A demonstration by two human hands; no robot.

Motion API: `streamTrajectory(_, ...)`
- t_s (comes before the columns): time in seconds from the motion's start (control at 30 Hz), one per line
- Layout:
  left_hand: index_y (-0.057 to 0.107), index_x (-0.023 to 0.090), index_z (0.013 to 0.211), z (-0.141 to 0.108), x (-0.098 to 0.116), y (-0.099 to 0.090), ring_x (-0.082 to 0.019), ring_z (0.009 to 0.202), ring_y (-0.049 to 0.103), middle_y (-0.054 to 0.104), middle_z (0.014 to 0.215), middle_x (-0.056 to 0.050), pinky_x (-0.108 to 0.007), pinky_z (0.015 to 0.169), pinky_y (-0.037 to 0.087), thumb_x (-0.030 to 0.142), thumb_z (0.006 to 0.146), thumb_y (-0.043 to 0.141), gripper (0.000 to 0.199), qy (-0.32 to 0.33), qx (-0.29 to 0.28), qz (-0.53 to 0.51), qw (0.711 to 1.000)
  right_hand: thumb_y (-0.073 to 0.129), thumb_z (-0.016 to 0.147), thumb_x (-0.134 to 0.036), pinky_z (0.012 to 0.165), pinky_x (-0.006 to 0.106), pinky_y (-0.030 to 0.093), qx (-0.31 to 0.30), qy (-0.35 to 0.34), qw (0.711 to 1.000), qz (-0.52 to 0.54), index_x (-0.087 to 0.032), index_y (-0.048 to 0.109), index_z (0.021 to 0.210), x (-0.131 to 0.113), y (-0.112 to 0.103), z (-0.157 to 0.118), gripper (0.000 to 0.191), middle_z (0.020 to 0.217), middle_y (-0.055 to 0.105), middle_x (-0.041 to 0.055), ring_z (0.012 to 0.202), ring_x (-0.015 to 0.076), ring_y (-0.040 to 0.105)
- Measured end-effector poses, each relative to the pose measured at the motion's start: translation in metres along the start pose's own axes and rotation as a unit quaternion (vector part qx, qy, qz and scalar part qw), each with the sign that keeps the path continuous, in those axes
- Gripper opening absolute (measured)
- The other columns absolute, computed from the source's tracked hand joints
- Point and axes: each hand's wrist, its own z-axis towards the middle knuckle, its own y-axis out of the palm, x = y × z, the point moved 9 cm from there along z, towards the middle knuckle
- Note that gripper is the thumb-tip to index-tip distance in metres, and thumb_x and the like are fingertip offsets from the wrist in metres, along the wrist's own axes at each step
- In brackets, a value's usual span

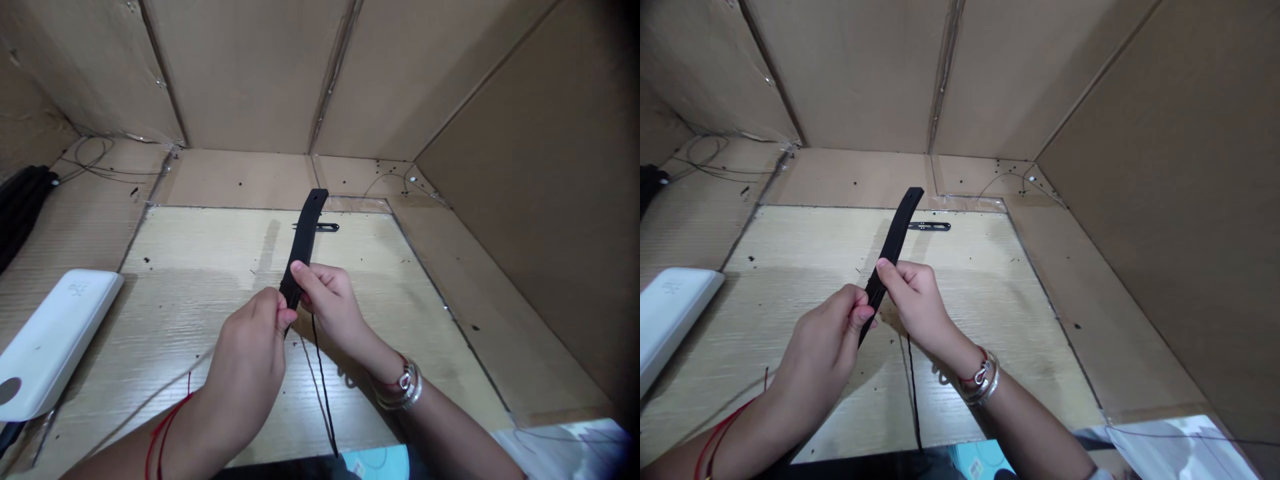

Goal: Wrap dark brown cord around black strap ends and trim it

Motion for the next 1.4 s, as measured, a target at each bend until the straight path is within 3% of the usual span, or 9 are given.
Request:
streamTrajectory(0.23, 0.046, 0.021, 0.077, -0.003, -0.001, 0.008, -0.018, 0.059, 0.051, 0.059, 0.067, -0.003, -0.03, 0.059, 0.032, 0.026, 0.095, 0.041, 0.02, -0.019, -0.024, 0.019, 0.999, 0.059, 0.088, -0.054, 0.044, 0.021, 0.018, 0.022, 0.008, 1.0, -0.016, -0.016, 0.035, 0.054, 0.002, -0.006, 0.002, 0.056, 0.05, 0.03, -0.0061, 0.047, 0.004, 0.024)
streamTrajectory(0.37, 0.05, 0.021, 0.079, -0.004, 0.004, 0.011, -0.016, 0.067, 0.052, 0.059, 0.076, -0.001, -0.028, 0.064, 0.035, 0.031, 0.095, 0.049, 0.019, 0.019, -0.054, -0.042, 0.997, 0.061, 0.085, -0.056, 0.043, 0.021, 0.016, 0.038, 0.006, 0.999, 0.005, -0.017, 0.034, 0.054, 0.0, -0.018, 0.008, 0.057, 0.049, 0.028, -0.0065, 0.046, 0.0038, 0.023)
streamTrajectory(0.43, 0.049, 0.021, 0.078, -0.002, -0.002, 0.012, -0.015, 0.067, 0.051, 0.058, 0.075, 0.0, -0.028, 0.063, 0.036, 0.038, 0.095, 0.05, 0.024, -0.011, -0.072, -0.109, 0.991, 0.062, 0.085, -0.055, 0.042, 0.02, 0.016, 0.029, -0.003, 0.999, 0.014, -0.017, 0.035, 0.054, -0.003, -0.02, 0.009, 0.056, 0.049, 0.029, -0.0067, 0.045, 0.0034, 0.023)
streamTrajectory(0.53, 0.043, 0.023, 0.086, 0.0, -0.021, 0.015, -0.012, 0.062, 0.054, 0.057, 0.071, 0.004, -0.025, 0.061, 0.04, 0.048, 0.095, 0.05, 0.028, -0.136, -0.083, -0.287, 0.944, 0.061, 0.087, -0.052, 0.041, 0.019, 0.019, -0.008, -0.016, 1.0, 0.022, -0.015, 0.042, 0.055, -0.008, -0.013, 0.007, 0.053, 0.048, 0.034, -0.0059, 0.043, 0.0031, 0.028)
streamTrajectory(0.6, 0.041, 0.023, 0.096, 0.002, -0.024, 0.022, -0.011, 0.061, 0.058, 0.061, 0.075, 0.004, -0.026, 0.063, 0.045, 0.048, 0.092, 0.056, 0.029, -0.174, -0.1, -0.386, 0.9, 0.058, 0.089, -0.052, 0.039, 0.018, 0.022, -0.042, -0.001, 0.998, 0.039, -0.016, 0.047, 0.057, -0.009, -0.003, 0.002, 0.05, 0.047, 0.039, -0.005, 0.04, 0.0041, 0.034)
streamTrajectory(0.8, 0.048, 0.017, 0.093, -0.002, -0.013, 0.052, -0.011, 0.052, 0.059, 0.063, 0.067, 0.0, -0.023, 0.052, 0.046, 0.05, 0.093, 0.052, 0.033, -0.174, -0.246, -0.457, 0.837, 0.061, 0.088, -0.051, 0.039, 0.018, 0.026, -0.034, 0.005, 0.999, 0.026, -0.015, 0.051, 0.056, -0.012, 0.001, -0.003, 0.048, 0.049, 0.048, -0.0029, 0.043, 0.0047, 0.04)
streamTrajectory(1.0, 0.05, 0.017, 0.09, -0.002, -0.002, 0.047, -0.001, 0.042, 0.034, 0.043, 0.06, 0.008, -0.012, 0.04, 0.027, 0.035, 0.095, 0.056, 0.02, -0.17, -0.246, -0.551, 0.779, 0.067, 0.083, -0.052, 0.038, 0.019, 0.019, -0.022, 0.01, 0.997, 0.069, -0.015, 0.052, 0.057, -0.018, -0.003, -0.003, 0.048, 0.049, 0.049, -0.003, 0.041, 0.0031, 0.033)
streamTrajectory(1.2, 0.053, 0.016, 0.09, -0.001, 0.004, 0.035, 0.0, 0.041, 0.028, 0.038, 0.059, 0.008, -0.009, 0.038, 0.026, 0.03, 0.096, 0.054, 0.015, -0.159, -0.242, -0.59, 0.754, 0.082, 0.069, -0.049, 0.037, 0.019, 0.011, -0.028, 0.06, 0.983, 0.169, -0.015, 0.052, 0.06, -0.018, -0.001, -0.006, 0.046, 0.048, 0.049, -0.0044, 0.037, 0.0006, 0.022)
streamTrajectory(1.4, 0.06, 0.015, 0.091, -0.002, 0.003, 0.027, 0.0, 0.042, 0.026, 0.038, 0.06, 0.007, -0.008, 0.038, 0.027, 0.024, 0.097, 0.051, 0.014, -0.181, -0.235, -0.634, 0.714, 0.085, 0.066, -0.04, 0.037, 0.018, 0.01, -0.034, 0.065, 0.983, 0.166, -0.015, 0.058, 0.062, -0.018, 0.0, -0.004, 0.038, 0.044, 0.036, -0.0086, 0.038, 0.0005, 0.02)
